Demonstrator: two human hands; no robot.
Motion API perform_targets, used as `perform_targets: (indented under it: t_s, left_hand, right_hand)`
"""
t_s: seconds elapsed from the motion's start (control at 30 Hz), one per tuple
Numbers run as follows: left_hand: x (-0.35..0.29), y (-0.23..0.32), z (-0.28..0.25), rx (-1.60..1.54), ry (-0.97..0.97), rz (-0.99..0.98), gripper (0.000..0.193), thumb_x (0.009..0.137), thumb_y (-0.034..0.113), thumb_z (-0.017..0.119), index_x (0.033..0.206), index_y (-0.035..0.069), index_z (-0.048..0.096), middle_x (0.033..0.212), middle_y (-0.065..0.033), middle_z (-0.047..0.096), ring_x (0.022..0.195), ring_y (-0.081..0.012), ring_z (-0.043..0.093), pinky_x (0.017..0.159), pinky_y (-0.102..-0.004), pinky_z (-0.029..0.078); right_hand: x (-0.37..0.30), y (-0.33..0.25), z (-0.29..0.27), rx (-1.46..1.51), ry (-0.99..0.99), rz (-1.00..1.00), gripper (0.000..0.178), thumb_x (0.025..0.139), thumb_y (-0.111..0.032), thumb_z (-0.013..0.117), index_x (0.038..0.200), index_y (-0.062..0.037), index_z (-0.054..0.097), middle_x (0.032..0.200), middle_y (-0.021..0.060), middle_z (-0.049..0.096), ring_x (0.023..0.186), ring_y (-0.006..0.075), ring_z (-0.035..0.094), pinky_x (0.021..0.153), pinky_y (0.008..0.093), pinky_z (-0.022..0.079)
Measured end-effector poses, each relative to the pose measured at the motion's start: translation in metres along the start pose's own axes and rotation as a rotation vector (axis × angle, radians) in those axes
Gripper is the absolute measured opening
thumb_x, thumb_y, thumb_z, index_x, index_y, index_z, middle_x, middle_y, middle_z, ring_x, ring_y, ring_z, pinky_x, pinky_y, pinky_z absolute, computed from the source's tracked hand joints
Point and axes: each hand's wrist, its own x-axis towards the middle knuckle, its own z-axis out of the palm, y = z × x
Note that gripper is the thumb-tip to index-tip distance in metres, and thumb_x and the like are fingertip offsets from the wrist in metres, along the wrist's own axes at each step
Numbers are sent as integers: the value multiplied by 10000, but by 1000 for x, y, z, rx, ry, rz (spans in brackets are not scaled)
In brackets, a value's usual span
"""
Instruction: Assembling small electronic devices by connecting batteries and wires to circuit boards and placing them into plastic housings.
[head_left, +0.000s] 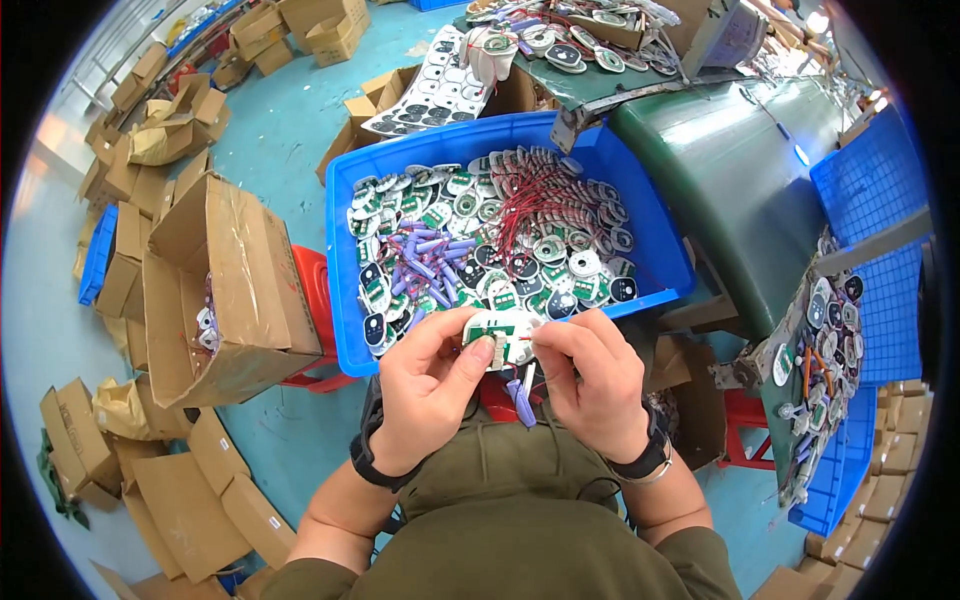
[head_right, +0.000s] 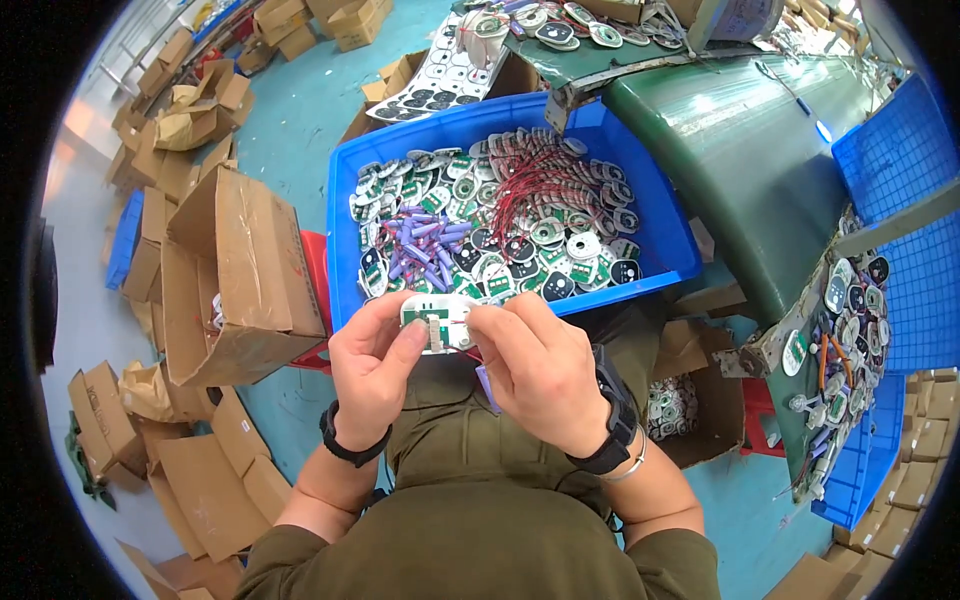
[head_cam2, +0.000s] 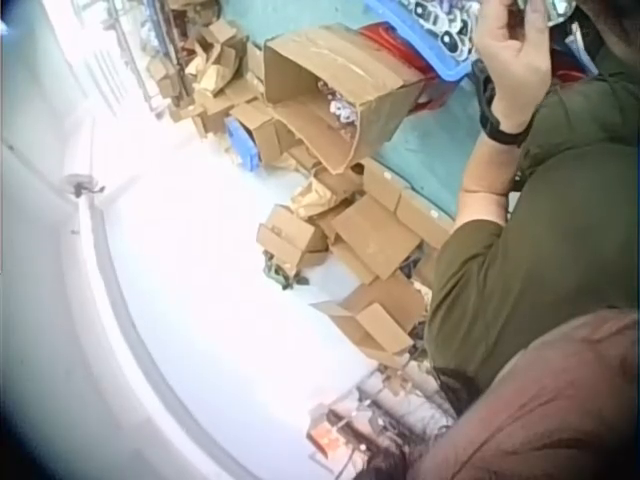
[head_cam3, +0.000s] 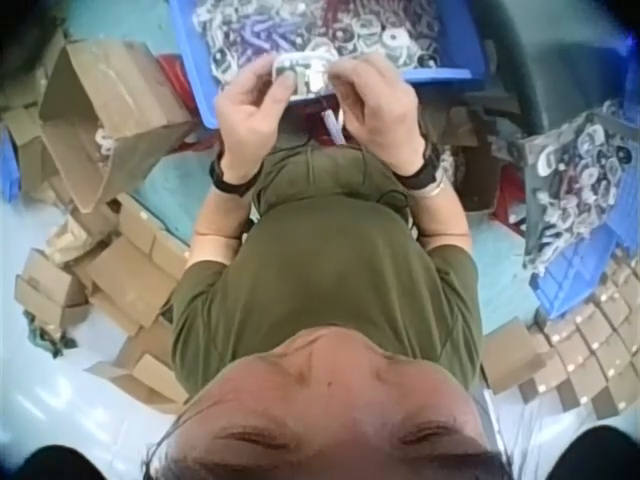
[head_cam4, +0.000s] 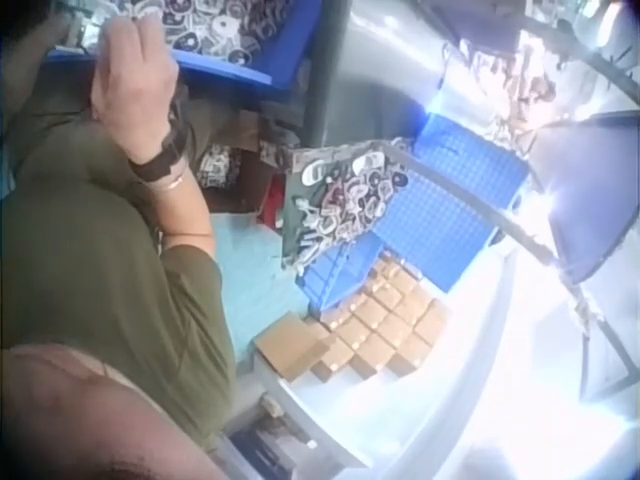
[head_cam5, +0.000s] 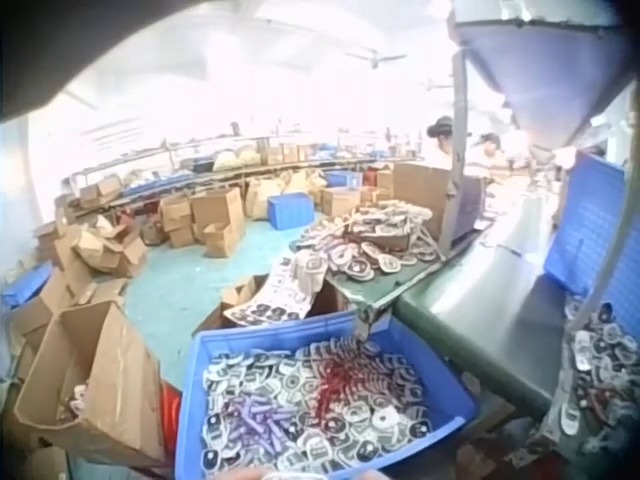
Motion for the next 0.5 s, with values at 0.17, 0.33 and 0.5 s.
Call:
perform_targets:
  t_s: [0.17, 0.33, 0.5]
  left_hand:
    - [-4, 3, 0, 75, -26, 40, 231, 818, 5, 569, 1028, -79, 523, 870, -69, 547, 772, -95, 542, 662, -207, 449]
    - [-5, 6, 4, 130, -19, 91, 221, 815, -7, 561, 1022, -79, 530, 878, -78, 548, 746, -99, 549, 627, -203, 456]
    - [-5, 5, 2, 269, -56, 202, 219, 806, -22, 561, 1016, -78, 534, 877, -85, 549, 715, -103, 552, 595, -200, 456]
  right_hand:
    - [-2, 0, 0, -62, 12, -52, 233, 660, 51, 602, 879, -27, 575, 677, 63, 487, 528, 206, 507, 441, 295, 410]
    - [-2, -1, -1, -120, 43, -130, 229, 634, 50, 601, 849, -19, 566, 677, 64, 504, 536, 206, 513, 455, 294, 414]
    - [0, -3, 1, -68, 48, -121, 241, 613, 49, 602, 844, -11, 564, 701, 73, 520, 563, 211, 524, 480, 296, 423]
